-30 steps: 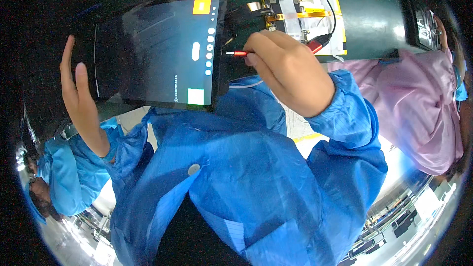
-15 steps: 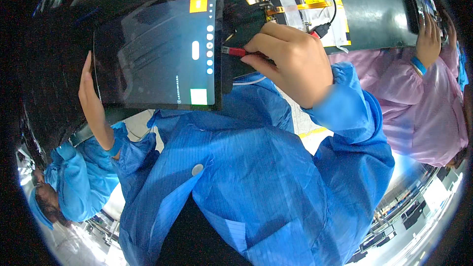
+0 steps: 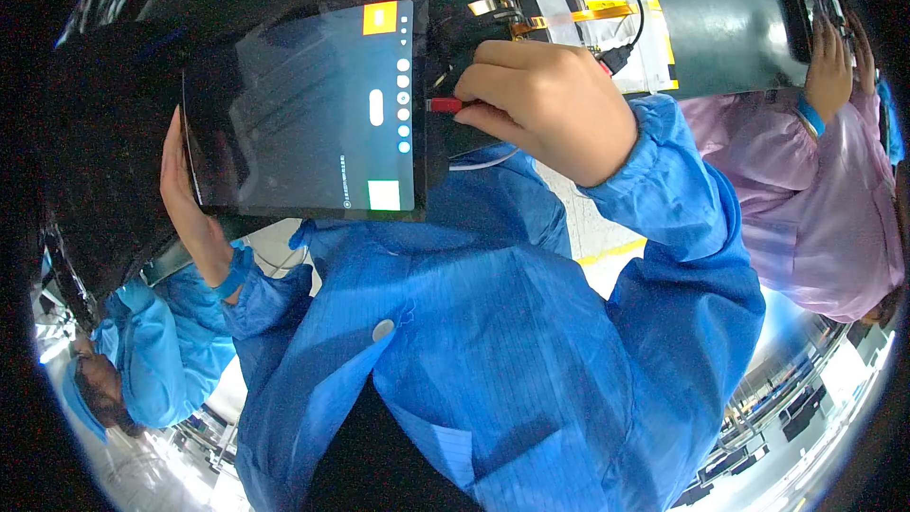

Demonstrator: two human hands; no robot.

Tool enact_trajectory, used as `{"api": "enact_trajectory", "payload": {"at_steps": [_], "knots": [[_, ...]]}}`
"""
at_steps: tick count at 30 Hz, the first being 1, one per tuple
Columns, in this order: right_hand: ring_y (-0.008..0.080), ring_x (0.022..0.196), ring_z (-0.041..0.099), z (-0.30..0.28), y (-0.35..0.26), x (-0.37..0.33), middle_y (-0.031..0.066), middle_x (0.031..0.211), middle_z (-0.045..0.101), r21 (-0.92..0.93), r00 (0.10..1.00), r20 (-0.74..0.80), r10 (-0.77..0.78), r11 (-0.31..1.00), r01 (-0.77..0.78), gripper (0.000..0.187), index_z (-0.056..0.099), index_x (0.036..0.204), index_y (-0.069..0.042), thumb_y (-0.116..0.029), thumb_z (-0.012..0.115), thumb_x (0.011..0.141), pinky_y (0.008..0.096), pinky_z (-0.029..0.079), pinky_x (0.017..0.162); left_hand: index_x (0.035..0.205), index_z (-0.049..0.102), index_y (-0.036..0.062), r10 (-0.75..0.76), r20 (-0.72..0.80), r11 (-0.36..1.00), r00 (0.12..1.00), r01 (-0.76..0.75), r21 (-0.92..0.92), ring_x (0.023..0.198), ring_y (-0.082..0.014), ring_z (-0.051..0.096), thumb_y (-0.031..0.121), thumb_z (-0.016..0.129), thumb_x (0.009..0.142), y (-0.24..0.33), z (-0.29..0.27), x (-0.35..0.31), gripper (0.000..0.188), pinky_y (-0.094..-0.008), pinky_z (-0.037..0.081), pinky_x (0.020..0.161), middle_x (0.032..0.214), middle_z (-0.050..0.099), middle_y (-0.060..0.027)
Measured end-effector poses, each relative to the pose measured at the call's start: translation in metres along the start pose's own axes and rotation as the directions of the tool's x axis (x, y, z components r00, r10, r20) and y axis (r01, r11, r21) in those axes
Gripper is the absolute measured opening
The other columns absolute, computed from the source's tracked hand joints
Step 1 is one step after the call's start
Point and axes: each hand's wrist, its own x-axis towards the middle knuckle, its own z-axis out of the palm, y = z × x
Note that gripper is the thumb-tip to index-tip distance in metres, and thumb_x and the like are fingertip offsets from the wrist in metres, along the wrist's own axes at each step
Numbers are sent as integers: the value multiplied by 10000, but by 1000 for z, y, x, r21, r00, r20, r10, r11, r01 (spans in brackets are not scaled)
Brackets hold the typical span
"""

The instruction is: The person tests tablet screens and components by connecting ribbon cables to a testing board, running touchscreen diagnostic tests by hand, marking components with a pen, and repeating the procedure on tablets taken from a stack.

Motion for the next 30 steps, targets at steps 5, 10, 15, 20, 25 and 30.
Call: {"api": "enact_trajectory", "payload": {"at_steps": [5,10,15,20,25,30], "knots": [[277,702,582,-1,-1,1,81,784,554,9,1000,-3,29,1000,-29,152,611,820,-47,-156,676,735,367,480,603,1284,509,59,-12,16,1000,1000,12,8,1204,-214,485,342,272,970,2,-2,0,485,-302,367,1014,1309,498,-115],[249,679,574,-10,-21,5,69,782,545,-210,997,-46,-57,977,46,194,628,850,-53,-151,702,699,347,477,585,1301,492,66,38,67,999,997,-38,-6,1243,-233,441,422,246,961,-3,-15,4,550,-313,319,1044,1326,480,-122],[245,696,585,-46,-36,29,83,822,566,-272,990,-77,-119,958,94,251,639,890,-49,-148,736,681,330,483,601,1310,479,70,112,47,993,993,-110,-53,1270,-257,406,484,218,949,-11,-20,-3,609,-337,268,1074,1340,465,-127],[308,872,619,-55,-1,106,146,1057,567,-430,995,-56,-86,901,54,323,592,1111,-104,-153,670,802,320,511,752,1269,518,69,188,15,980,982,-187,-65,1255,-255,427,474,236,945,-16,-27,-7,590,-336,296,1062,1320,490,-110],[355,1148,489,-17,80,152,111,1312,446,-438,1000,-14,-16,899,8,559,398,1346,-219,-199,637,841,408,440,950,1242,544,74,257,-12,953,966,-255,-165,1235,-242,449,432,237,955,-21,-20,-3,552,-311,314,1049,1286,519,-101],[327,1242,409,-20,82,169,150,1347,423,-313,975,165,-150,929,195,616,383,1366,-251,-120,636,820,389,327,1061,1238,548,85,307,-17,929,952,-304,-213,1216,-245,470,473,243,943,-30,-23,-1,575,-308,330,1037,1282,523,-100]]}}
